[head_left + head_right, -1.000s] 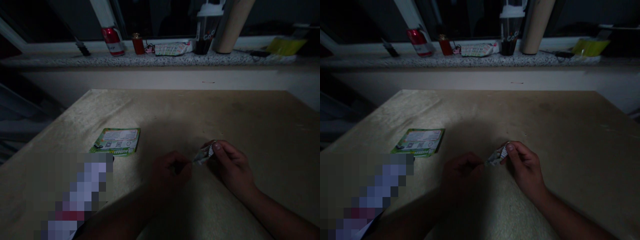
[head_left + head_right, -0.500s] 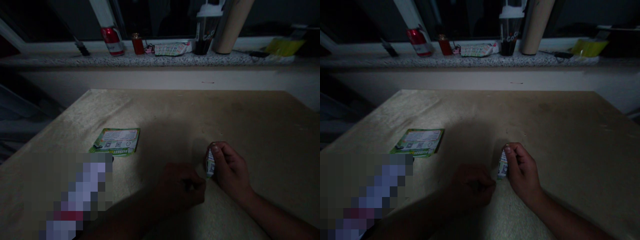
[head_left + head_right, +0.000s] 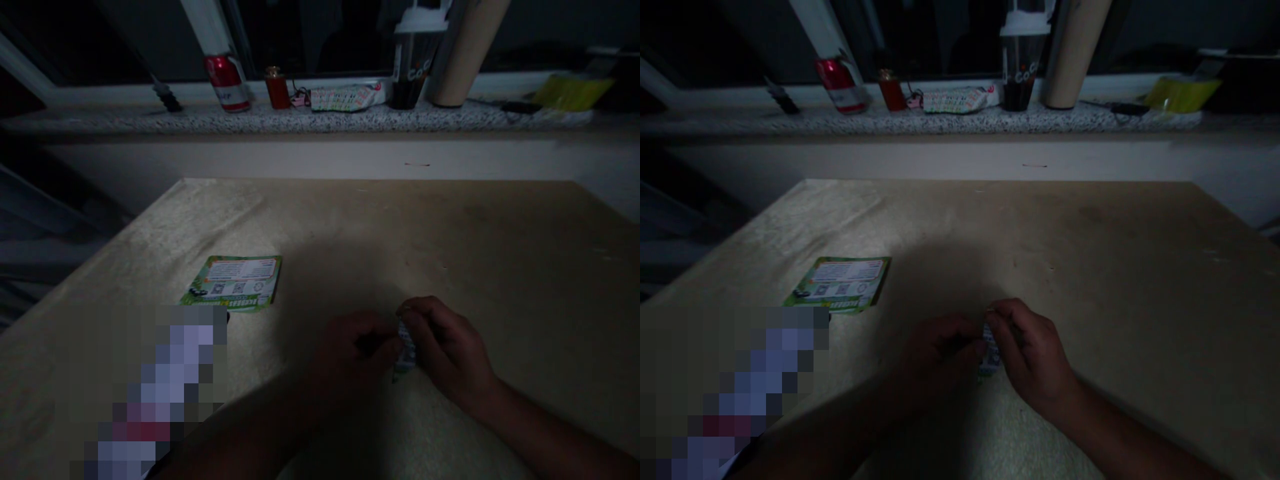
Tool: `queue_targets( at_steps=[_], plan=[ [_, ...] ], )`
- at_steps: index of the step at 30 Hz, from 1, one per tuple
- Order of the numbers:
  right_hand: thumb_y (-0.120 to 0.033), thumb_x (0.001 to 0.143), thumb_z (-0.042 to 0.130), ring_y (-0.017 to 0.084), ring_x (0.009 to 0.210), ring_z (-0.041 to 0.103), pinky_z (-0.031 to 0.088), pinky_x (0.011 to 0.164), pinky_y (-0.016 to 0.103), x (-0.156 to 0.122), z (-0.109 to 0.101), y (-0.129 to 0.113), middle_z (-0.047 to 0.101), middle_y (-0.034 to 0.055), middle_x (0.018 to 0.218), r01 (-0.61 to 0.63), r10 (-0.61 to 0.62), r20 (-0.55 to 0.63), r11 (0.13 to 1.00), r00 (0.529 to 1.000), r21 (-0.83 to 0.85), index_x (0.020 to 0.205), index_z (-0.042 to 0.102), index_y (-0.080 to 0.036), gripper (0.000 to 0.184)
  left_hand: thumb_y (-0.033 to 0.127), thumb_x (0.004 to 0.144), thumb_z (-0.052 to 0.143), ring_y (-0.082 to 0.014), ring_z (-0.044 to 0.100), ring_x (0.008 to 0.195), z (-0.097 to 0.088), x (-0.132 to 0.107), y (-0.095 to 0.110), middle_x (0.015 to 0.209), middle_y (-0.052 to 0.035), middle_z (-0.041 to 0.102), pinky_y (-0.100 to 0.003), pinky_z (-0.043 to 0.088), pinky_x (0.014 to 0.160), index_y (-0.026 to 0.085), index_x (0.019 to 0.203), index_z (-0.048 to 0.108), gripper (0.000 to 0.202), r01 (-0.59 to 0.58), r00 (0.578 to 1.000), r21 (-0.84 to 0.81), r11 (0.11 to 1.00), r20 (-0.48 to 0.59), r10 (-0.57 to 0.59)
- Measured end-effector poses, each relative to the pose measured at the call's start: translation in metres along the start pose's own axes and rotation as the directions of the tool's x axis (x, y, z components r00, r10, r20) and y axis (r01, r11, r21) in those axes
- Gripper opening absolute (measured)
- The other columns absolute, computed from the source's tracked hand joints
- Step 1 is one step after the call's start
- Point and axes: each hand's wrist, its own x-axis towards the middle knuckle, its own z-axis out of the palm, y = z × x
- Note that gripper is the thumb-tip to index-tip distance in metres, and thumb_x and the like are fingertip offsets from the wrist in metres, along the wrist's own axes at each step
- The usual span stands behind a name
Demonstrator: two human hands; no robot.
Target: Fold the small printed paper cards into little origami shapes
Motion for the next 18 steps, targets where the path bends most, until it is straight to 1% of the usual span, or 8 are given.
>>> queue_targets(
  at_steps=[3,6,8,11,13,18],
  plan=[
    [-0.036,0.104,0.048,0.012,0.056,0.049,0.039,0.049,0.022,0.0022,-0.0038,-0.0005,0.054,-0.0039,0.067,-0.047,0.038,0.078,0.991,0.996,0.127,0.1,0.06,-0.024,0.018,0.032,0.083,0.07,-0.014,0.057,0.067,-0.0034,0.0006,0.0004,0.072,-0.0019,0.065,-0.026,0.044,0.064,0.014,0.079,0.071,0.019,0.062,0.998,-0.131,0.989,-0.008,-0.063],
    [-0.037,0.103,0.048,0.01,0.054,0.044,0.035,0.048,0.022,0.0047,-0.0081,-0.0008,0.048,-0.0042,0.064,-0.028,-0.001,0.185,0.987,0.983,0.156,0.082,0.058,-0.021,0.028,0.037,0.081,0.075,-0.0125,0.055,0.065,-0.0076,0.003,-0.0016,0.07,-0.0007,0.064,-0.025,0.043,0.064,0.013,0.078,0.071,0.024,0.078,0.996,-0.288,0.954,-0.023,-0.088],
    [-0.035,0.103,0.05,0.01,0.054,0.042,0.033,0.048,0.022,0.0056,-0.0095,-0.0003,0.046,-0.0043,0.063,0.012,-0.041,0.225,0.991,0.973,0.131,0.076,0.055,-0.02,0.031,0.038,0.079,0.077,-0.0109,0.052,0.062,-0.0092,0.0041,-0.0037,0.067,0.0005,0.062,-0.024,0.041,0.062,0.013,0.078,0.072,0.025,0.087,0.995,-0.343,0.935,-0.023,-0.1],
    [-0.03,0.102,0.051,0.009,0.053,0.04,0.032,0.049,0.022,0.0055,-0.0093,0.0011,0.043,-0.0049,0.062,0.071,-0.097,0.244,0.991,0.965,0.11,0.075,0.055,-0.019,0.03,0.037,0.079,0.079,-0.0098,0.05,0.061,-0.0094,0.0039,-0.0053,0.066,0.0008,0.061,-0.023,0.039,0.06,0.013,0.078,0.073,0.025,0.094,0.995,-0.372,0.923,0.011,-0.097],
    [-0.026,0.101,0.051,0.008,0.052,0.038,0.031,0.048,0.022,0.0052,-0.0084,0.0015,0.041,-0.0057,0.061,0.098,-0.122,0.244,0.989,0.962,0.109,0.076,0.056,-0.019,0.027,0.036,0.08,0.079,-0.0099,0.051,0.062,-0.0089,0.0029,-0.0052,0.067,0.0005,0.061,-0.023,0.039,0.061,0.013,0.078,0.073,0.024,0.084,0.996,-0.387,0.918,0.03,-0.078],
    [-0.019,0.098,0.052,0.008,0.051,0.037,0.03,0.048,0.021,0.0064,-0.0064,-0.0012,0.038,-0.0063,0.059,0.181,-0.193,0.207,0.981,0.959,0.076,0.07,0.051,-0.019,0.028,0.035,0.081,0.079,-0.0118,0.056,0.068,-0.0075,0.0009,-0.0049,0.073,-0.0017,0.065,-0.025,0.043,0.066,0.013,0.08,0.074,0.022,0.069,0.998,-0.378,0.923,0.036,-0.06]
  ],
)
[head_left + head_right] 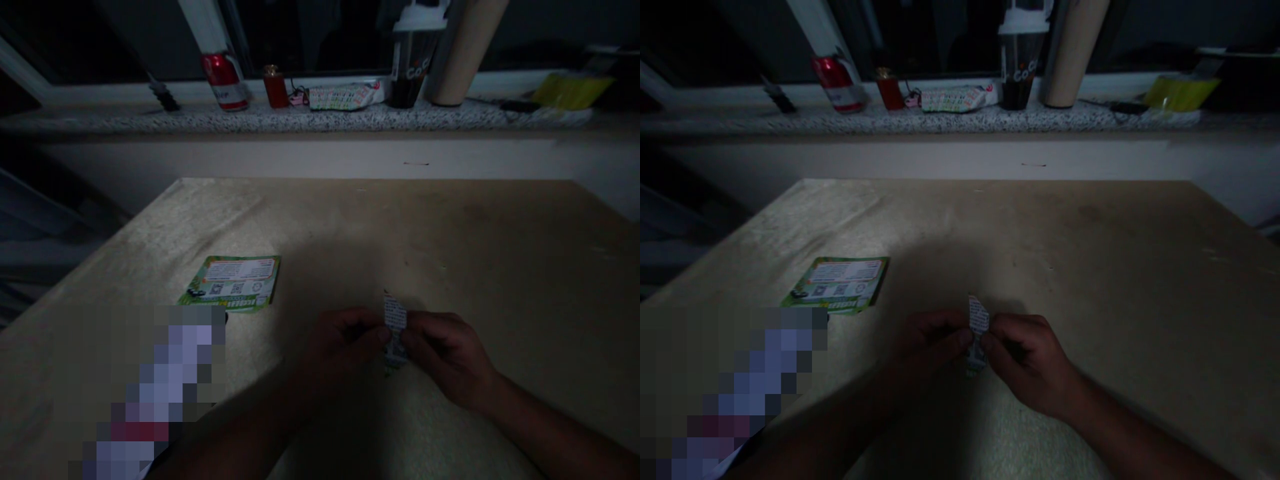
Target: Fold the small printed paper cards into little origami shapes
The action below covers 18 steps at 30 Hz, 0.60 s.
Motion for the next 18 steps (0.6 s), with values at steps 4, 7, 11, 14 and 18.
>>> queue_targets(
  at_steps=[4,7,11,14,18],
  plan=[
    [-0.017,0.097,0.051,0.007,0.05,0.035,0.028,0.048,0.022,0.0007,0.0005,-0.0018,0.035,-0.0066,0.058,0.013,-0.013,-0.015,1.0,1.0,-0.012,0.067,0.048,-0.019,0.03,0.036,0.08,0.08,-0.0137,0.058,0.071,0.0021,-0.0011,0.0003,0.075,-0.0029,0.066,-0.026,0.045,0.07,0.012,0.079,0.074,0.025,0.017,1.0,0.01,1.0,-0.01,-0.017],
    [-0.016,0.097,0.051,0.008,0.051,0.035,0.028,0.048,0.022,-0.0001,0.0008,-0.0019,0.037,-0.0063,0.058,0.013,-0.013,-0.007,1.0,1.0,0.017,0.068,0.049,-0.019,0.029,0.038,0.077,0.082,-0.0128,0.057,0.069,0.0037,-0.0012,0.0015,0.072,-0.0017,0.065,-0.025,0.044,0.068,0.012,0.078,0.073,0.027,0.025,1.0,-0.013,1.0,-0.011,-0.025],
    [-0.015,0.095,0.051,0.008,0.051,0.035,0.028,0.047,0.023,-0.0011,0.0015,-0.0016,0.037,-0.006,0.059,0.029,-0.031,0.054,0.999,0.998,0.044,0.071,0.05,-0.019,0.025,0.039,0.076,0.083,-0.0123,0.058,0.071,0.005,-0.001,0.0036,0.075,-0.0012,0.064,-0.025,0.045,0.069,0.014,0.083,0.072,0.028,0.01,0.998,-0.089,0.996,0.065,-0.004],
    [-0.014,0.093,0.052,0.008,0.051,0.035,0.027,0.049,0.024,-0.0009,0.0014,-0.0014,0.036,-0.0061,0.059,0.046,-0.05,0.118,0.998,0.992,0.035,0.069,0.047,-0.019,0.025,0.035,0.079,0.082,-0.0111,0.055,0.069,0.0054,-0.0013,0.0055,0.073,-0.0001,0.061,-0.023,0.043,0.066,0.014,0.08,0.069,0.025,0.006,0.996,-0.095,0.995,0.086,0.002],
    [-0.011,0.091,0.053,0.007,0.051,0.035,0.026,0.05,0.023,0.0005,0.0012,-0.0021,0.037,-0.0062,0.06,0.071,-0.076,0.17,0.997,0.983,0.032,0.068,0.044,-0.02,0.025,0.035,0.076,0.084,-0.0106,0.053,0.065,0.0056,-0.0021,0.0077,0.069,0.0003,0.059,-0.023,0.041,0.062,0.013,0.078,0.069,0.027,0.026,0.996,-0.096,0.995,0.088,-0.017]
  ],
)
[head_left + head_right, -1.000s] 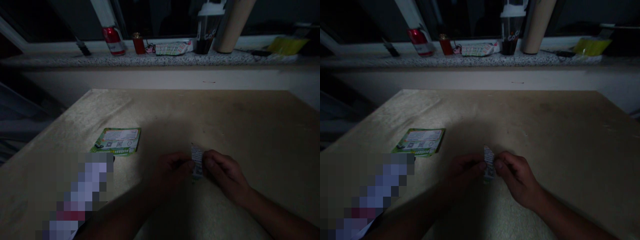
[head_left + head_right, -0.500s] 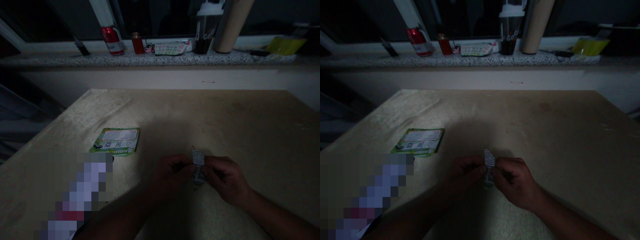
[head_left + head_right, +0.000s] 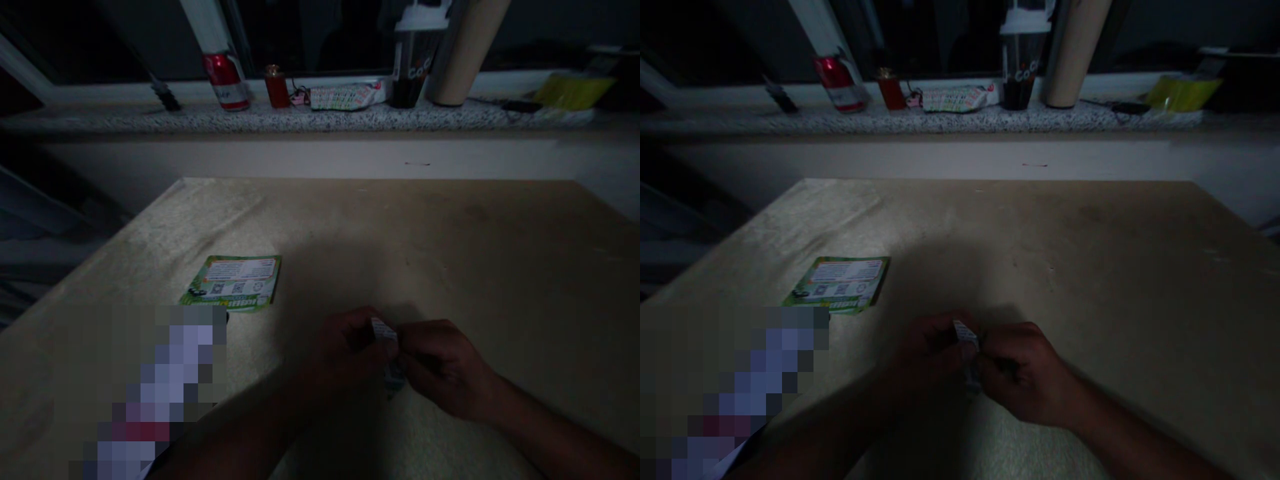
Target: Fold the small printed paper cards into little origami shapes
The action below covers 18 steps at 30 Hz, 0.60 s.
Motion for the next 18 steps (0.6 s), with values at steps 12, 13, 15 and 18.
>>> queue_targets(
  at_steps=[12,13,15,18],
  plan=[
    [-0.01,0.088,0.055,0.006,0.05,0.031,0.024,0.049,0.023,0.0004,0.0045,-0.0013,0.033,-0.0077,0.059,0.032,-0.032,0.008,0.999,0.999,0.017,0.067,0.041,-0.02,0.027,0.035,0.068,0.085,-0.0114,0.05,0.059,-0.0008,0.0004,0.0015,0.062,0.0003,0.058,-0.025,0.038,0.059,0.013,0.069,0.069,0.027,0.088,0.994,-0.008,0.996,-0.064,-0.089],
    [-0.01,0.088,0.055,0.007,0.05,0.031,0.024,0.049,0.023,0.0001,0.0042,-0.0013,0.034,-0.0076,0.059,0.02,-0.021,0.018,1.0,1.0,0.023,0.067,0.041,-0.02,0.028,0.038,0.069,0.085,-0.0115,0.05,0.059,-0.0014,0.0003,0.0021,0.063,0.0002,0.058,-0.025,0.037,0.059,0.014,0.07,0.07,0.028,0.082,0.995,0.029,0.996,-0.064,-0.08],
    [-0.012,0.089,0.055,0.007,0.05,0.031,0.024,0.048,0.024,-0.0005,0.0034,-0.0013,0.034,-0.0075,0.059,-0.016,0.014,0.049,0.999,0.999,0.038,0.066,0.041,-0.021,0.028,0.041,0.071,0.083,-0.0115,0.049,0.059,-0.0024,-0.0002,0.0032,0.063,0.0,0.058,-0.025,0.036,0.058,0.014,0.071,0.071,0.03,0.061,0.997,0.1,0.993,-0.052,-0.056],
    [-0.015,0.09,0.055,0.008,0.05,0.031,0.025,0.048,0.024,-0.0016,0.0031,-0.0015,0.033,-0.0075,0.058,-0.059,0.053,0.087,0.996,0.995,0.067,0.066,0.04,-0.021,0.029,0.04,0.071,0.083,-0.0118,0.046,0.057,-0.0024,-0.0005,0.0041,0.06,0.0005,0.054,-0.026,0.033,0.056,0.014,0.067,0.072,0.029,0.04,0.998,0.126,0.991,-0.062,-0.033]
  ],
)
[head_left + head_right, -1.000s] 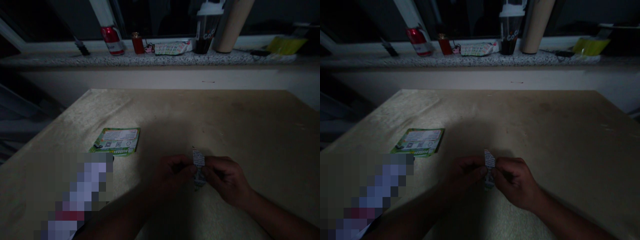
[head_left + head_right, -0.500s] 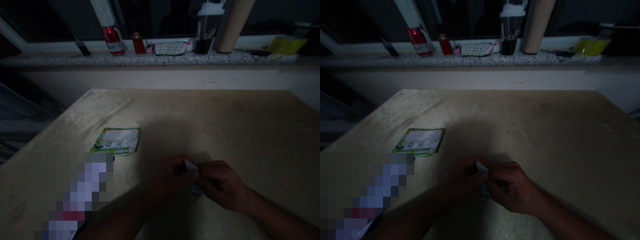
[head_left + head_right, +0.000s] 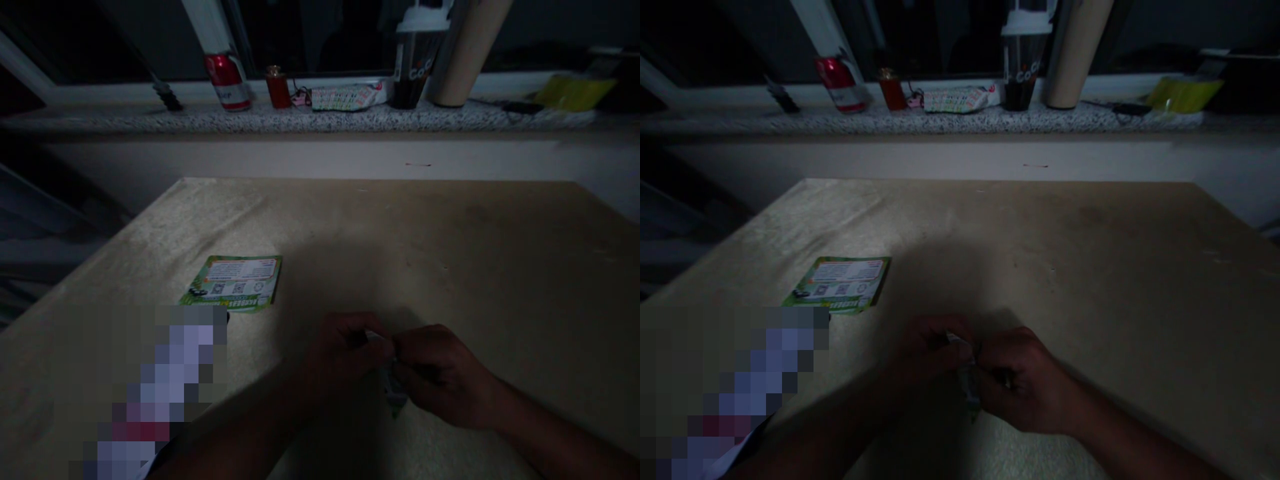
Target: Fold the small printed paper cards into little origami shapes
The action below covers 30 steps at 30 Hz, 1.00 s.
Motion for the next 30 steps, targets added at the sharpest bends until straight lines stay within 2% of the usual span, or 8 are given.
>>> queue_targets(
  at_steps=[4,9,13,18,22,27,30],
  plan=[
    [-0.015,0.091,0.055,0.007,0.049,0.032,0.025,0.048,0.023,0.0,-0.001,0.0,0.034,-0.0075,0.058,0.004,-0.004,-0.011,1.0,1.0,0.014,0.066,0.041,-0.02,0.029,0.033,0.066,0.084,-0.0127,0.049,0.058,0.0,0.002,0.0,0.06,-0.0002,0.057,-0.027,0.035,0.059,0.015,0.063,0.073,0.021,0.071,0.996,-0.083,0.994,-0.042,-0.075],
    [-0.018,0.095,0.054,0.007,0.05,0.038,0.028,0.05,0.024,-0.001,-0.006,0.0,0.041,-0.0055,0.059,0.01,-0.011,-0.075,1.0,0.997,-0.016,0.068,0.049,-0.019,0.027,0.032,0.068,0.081,-0.0132,0.051,0.058,-0.006,0.006,0.0,0.058,-0.0012,0.06,-0.028,0.036,0.061,0.013,0.063,0.075,0.021,0.135,0.991,-0.129,0.983,-0.006,-0.137],
    [-0.023,0.098,0.054,0.007,0.05,0.037,0.027,0.049,0.024,-0.004,-0.008,0.003,0.04,-0.0053,0.058,-0.049,0.046,-0.067,0.998,0.997,-0.041,0.067,0.049,-0.018,0.031,0.031,0.07,0.079,-0.0128,0.053,0.057,-0.01,0.007,0.001,0.057,-0.0021,0.061,-0.028,0.038,0.061,0.012,0.062,0.075,0.021,0.14,0.99,-0.166,0.976,0.026,-0.137],
    [-0.028,0.099,0.053,0.008,0.049,0.035,0.026,0.047,0.024,-0.005,-0.009,0.004,0.037,-0.0058,0.057,-0.112,0.11,-0.046,0.991,0.993,-0.067,0.064,0.048,-0.019,0.037,0.038,0.072,0.082,-0.0127,0.054,0.057,-0.016,0.007,0.004,0.06,-0.0026,0.064,-0.026,0.04,0.057,0.013,0.067,0.076,0.026,0.16,0.987,-0.018,0.987,0.005,-0.16],
    [-0.032,0.1,0.052,0.008,0.049,0.036,0.026,0.046,0.024,-0.004,-0.008,0.004,0.039,-0.0053,0.057,-0.157,0.156,-0.032,0.987,0.987,-0.039,0.066,0.051,-0.018,0.037,0.036,0.072,0.084,-0.01,0.052,0.055,-0.019,0.005,0.007,0.06,-0.0006,0.063,-0.022,0.037,0.054,0.013,0.071,0.076,0.025,0.121,0.993,0.111,0.986,-0.021,-0.119],
    [-0.032,0.1,0.053,0.009,0.05,0.038,0.028,0.047,0.024,-0.006,-0.008,0.005,0.043,-0.0044,0.059,-0.165,0.167,-0.042,0.985,0.985,0.049,0.071,0.055,-0.018,0.032,0.036,0.073,0.084,-0.0092,0.051,0.053,-0.017,0.001,0.01,0.058,-0.0003,0.062,-0.021,0.036,0.051,0.013,0.071,0.076,0.024,0.038,0.996,0.134,0.99,-0.086,-0.027],
    [-0.029,0.098,0.053,0.008,0.049,0.037,0.027,0.046,0.024,-0.005,-0.009,0.003,0.042,-0.0046,0.057,-0.139,0.141,-0.034,0.988,0.989,0.071,0.069,0.054,-0.018,0.031,0.036,0.07,0.086,-0.0085,0.049,0.051,-0.015,0.0,0.008,0.056,0.0004,0.06,-0.021,0.034,0.049,0.013,0.069,0.074,0.026,0.06,0.99,0.099,0.993,-0.13,-0.047]
  ],
)
